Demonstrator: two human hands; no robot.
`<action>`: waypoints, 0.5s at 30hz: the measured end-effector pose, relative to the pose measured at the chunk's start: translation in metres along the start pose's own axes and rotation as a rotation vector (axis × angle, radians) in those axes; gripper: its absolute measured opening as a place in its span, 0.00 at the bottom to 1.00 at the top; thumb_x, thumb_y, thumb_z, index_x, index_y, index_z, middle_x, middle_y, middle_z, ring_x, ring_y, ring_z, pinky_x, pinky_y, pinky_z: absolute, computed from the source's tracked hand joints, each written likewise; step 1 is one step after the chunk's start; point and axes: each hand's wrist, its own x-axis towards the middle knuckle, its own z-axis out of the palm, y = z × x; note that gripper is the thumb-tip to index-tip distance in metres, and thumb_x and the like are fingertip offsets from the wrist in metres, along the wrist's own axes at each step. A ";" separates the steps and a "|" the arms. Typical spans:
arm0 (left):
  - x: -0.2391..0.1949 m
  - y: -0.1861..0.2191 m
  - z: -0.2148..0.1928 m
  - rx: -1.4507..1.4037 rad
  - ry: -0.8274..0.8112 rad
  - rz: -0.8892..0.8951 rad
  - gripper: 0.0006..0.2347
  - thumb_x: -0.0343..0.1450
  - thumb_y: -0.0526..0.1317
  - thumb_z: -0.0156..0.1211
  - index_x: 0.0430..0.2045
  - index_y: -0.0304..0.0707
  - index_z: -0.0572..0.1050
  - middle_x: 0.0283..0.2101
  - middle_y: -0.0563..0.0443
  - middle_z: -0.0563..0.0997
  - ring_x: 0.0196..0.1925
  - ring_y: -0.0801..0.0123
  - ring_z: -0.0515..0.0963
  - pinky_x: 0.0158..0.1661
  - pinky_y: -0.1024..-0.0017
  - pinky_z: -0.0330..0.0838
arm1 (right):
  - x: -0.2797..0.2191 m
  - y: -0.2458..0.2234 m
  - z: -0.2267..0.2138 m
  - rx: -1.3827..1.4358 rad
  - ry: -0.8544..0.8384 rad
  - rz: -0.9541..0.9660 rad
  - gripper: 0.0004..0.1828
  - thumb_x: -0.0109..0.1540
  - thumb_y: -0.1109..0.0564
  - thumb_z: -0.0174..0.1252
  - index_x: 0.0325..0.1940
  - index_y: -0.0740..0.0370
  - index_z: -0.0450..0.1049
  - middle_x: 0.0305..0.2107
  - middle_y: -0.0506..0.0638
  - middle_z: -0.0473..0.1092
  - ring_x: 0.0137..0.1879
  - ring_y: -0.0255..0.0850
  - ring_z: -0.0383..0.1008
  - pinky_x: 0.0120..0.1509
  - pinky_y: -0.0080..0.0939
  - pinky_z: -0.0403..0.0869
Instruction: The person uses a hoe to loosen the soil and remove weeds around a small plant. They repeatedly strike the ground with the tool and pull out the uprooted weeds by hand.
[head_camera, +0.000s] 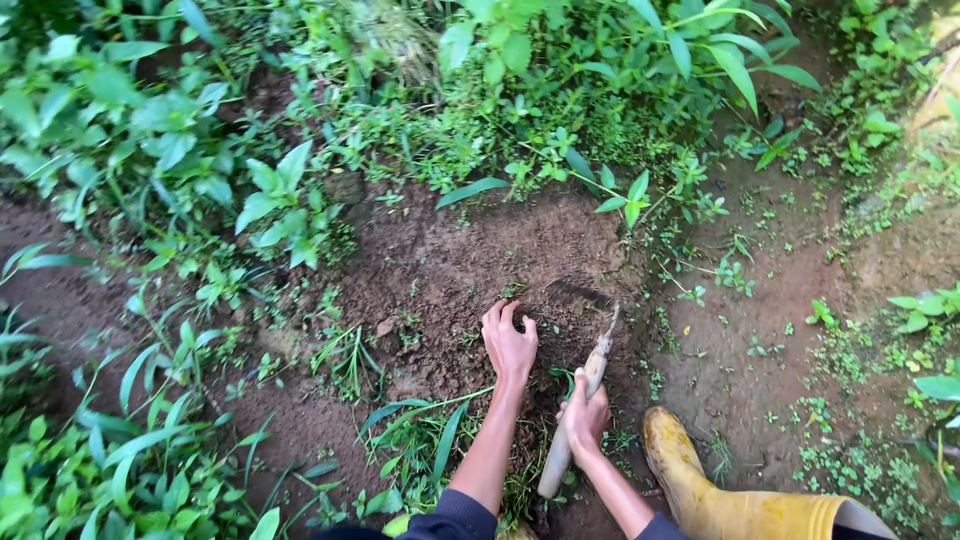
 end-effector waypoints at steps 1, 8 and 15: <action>0.001 0.002 -0.007 0.001 0.015 -0.011 0.15 0.67 0.40 0.59 0.46 0.37 0.80 0.55 0.43 0.79 0.58 0.53 0.73 0.58 0.55 0.66 | -0.009 0.008 0.002 -0.010 -0.012 -0.009 0.26 0.68 0.37 0.48 0.51 0.62 0.72 0.20 0.54 0.73 0.18 0.42 0.71 0.23 0.42 0.73; 0.044 0.005 -0.058 -0.109 0.186 -0.152 0.12 0.66 0.38 0.57 0.41 0.40 0.81 0.45 0.43 0.82 0.50 0.50 0.77 0.54 0.57 0.69 | -0.058 0.009 0.036 0.080 -0.073 -0.138 0.23 0.68 0.39 0.48 0.41 0.62 0.72 0.11 0.51 0.68 0.14 0.42 0.68 0.23 0.43 0.71; 0.074 -0.015 -0.091 -0.357 0.496 -0.379 0.09 0.62 0.35 0.63 0.32 0.47 0.83 0.33 0.48 0.82 0.38 0.57 0.84 0.43 0.65 0.78 | -0.063 -0.063 0.085 0.217 -0.195 -0.430 0.18 0.68 0.43 0.51 0.38 0.61 0.67 0.14 0.56 0.69 0.17 0.44 0.73 0.20 0.41 0.71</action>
